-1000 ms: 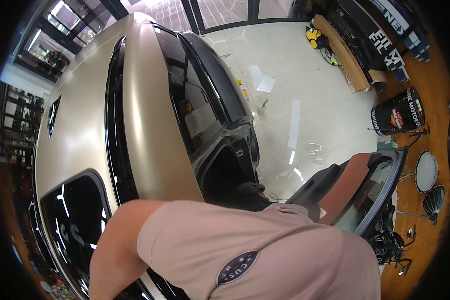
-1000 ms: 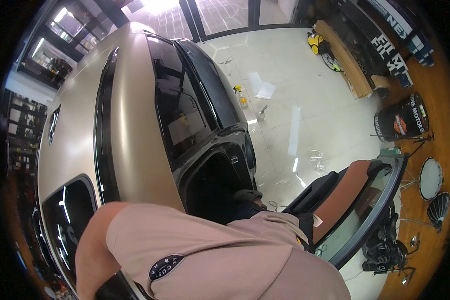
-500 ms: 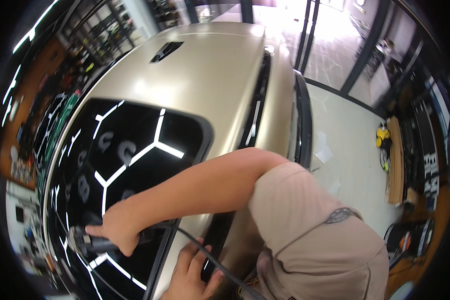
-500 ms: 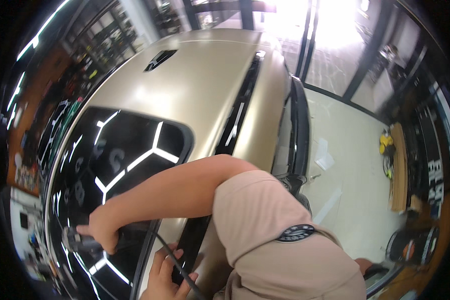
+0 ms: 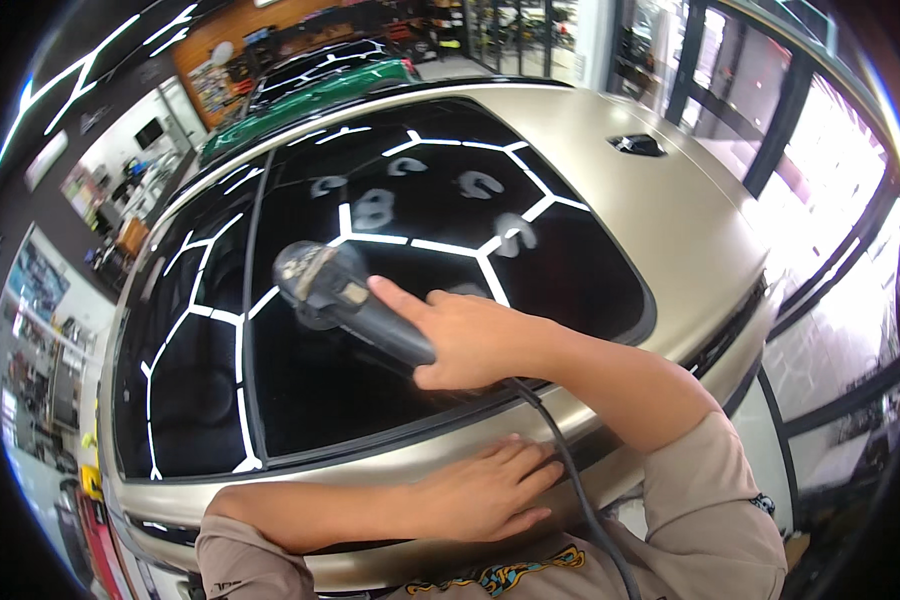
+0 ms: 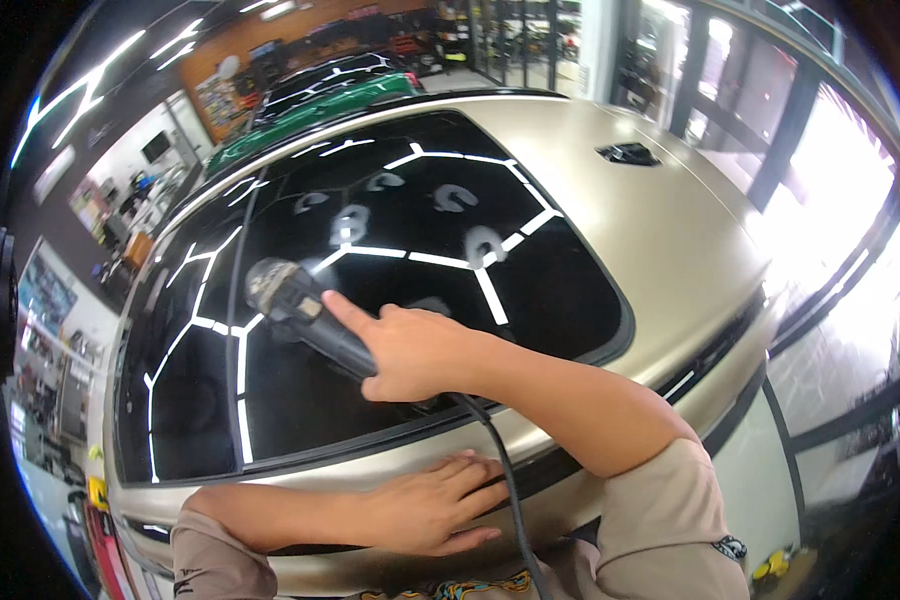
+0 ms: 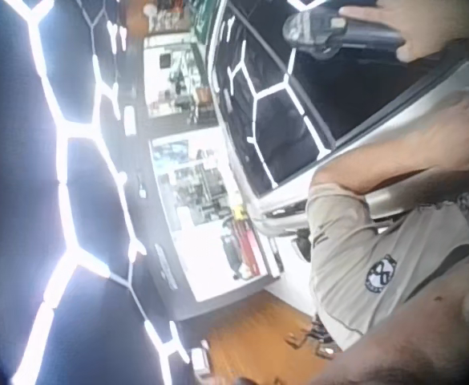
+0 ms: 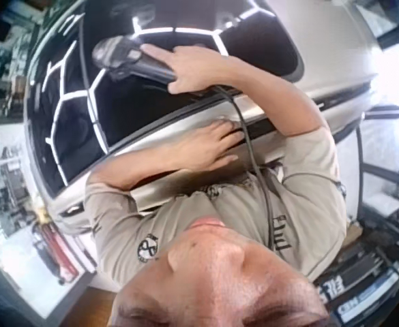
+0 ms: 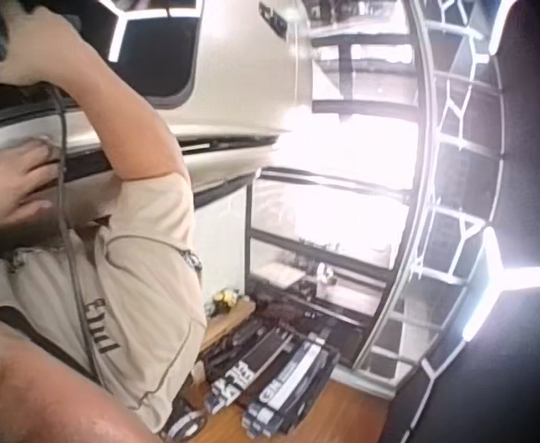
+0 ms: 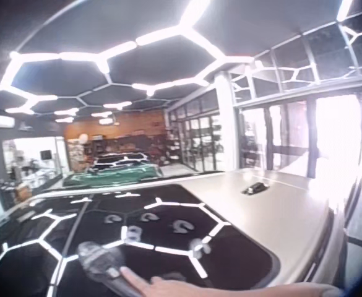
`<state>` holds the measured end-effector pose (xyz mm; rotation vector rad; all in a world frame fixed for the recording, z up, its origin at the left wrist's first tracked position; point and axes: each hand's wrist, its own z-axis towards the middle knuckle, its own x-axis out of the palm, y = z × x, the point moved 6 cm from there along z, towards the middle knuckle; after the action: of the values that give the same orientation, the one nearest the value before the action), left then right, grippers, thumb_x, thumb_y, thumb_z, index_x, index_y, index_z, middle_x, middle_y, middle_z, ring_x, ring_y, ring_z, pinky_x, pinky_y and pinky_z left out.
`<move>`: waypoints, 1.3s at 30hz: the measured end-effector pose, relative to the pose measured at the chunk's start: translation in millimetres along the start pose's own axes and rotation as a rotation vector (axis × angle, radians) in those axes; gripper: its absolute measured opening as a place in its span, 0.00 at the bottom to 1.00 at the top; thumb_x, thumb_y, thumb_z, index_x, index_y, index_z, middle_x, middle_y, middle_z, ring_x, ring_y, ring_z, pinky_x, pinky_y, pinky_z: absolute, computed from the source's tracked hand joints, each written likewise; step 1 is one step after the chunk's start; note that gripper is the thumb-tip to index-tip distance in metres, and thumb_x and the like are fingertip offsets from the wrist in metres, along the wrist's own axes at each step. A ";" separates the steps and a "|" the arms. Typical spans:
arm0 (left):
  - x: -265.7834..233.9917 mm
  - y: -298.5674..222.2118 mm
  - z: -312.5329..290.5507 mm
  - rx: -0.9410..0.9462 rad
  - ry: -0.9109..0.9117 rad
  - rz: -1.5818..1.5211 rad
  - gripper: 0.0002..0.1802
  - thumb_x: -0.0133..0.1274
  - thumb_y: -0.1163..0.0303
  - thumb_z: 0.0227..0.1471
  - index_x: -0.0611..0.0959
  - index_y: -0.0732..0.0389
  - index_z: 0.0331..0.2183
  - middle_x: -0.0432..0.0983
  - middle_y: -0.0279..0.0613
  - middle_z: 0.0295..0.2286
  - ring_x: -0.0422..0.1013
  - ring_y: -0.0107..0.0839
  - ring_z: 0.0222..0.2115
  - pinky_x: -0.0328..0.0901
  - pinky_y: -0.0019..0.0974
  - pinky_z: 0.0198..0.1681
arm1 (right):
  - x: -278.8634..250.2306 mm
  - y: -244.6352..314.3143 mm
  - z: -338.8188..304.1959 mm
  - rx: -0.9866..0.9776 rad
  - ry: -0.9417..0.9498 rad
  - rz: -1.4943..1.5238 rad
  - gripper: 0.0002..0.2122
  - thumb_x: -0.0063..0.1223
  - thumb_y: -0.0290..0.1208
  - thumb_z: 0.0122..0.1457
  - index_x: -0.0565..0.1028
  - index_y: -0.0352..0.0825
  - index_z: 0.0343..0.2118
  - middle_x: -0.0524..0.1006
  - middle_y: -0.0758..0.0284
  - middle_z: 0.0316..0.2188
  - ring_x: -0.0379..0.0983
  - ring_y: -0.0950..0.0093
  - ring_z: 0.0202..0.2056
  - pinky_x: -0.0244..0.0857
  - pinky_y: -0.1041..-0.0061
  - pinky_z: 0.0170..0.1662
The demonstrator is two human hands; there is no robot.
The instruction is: The person uses a handheld electric polisher to buff the black roof of a beige car. They move the polisher in overlapping passes across the entire roof surface, maintaining steady pressure and coverage.
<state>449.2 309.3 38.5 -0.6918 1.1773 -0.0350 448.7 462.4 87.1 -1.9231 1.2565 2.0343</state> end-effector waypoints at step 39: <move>-215.0 163.2 -95.0 -0.888 -0.569 0.224 0.38 0.64 0.50 0.44 0.80 0.56 0.56 0.66 0.52 0.58 0.64 0.54 0.57 0.61 0.47 0.62 | -4.2 2.4 4.8 -0.019 -0.014 -0.093 0.49 0.59 0.40 0.53 0.42 0.44 0.75 0.77 0.44 0.37 0.77 0.50 0.39 0.72 0.59 0.47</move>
<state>227.8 473.8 114.6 -1.2321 0.6683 0.8652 444.4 465.5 91.2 -1.9334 1.1263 2.0182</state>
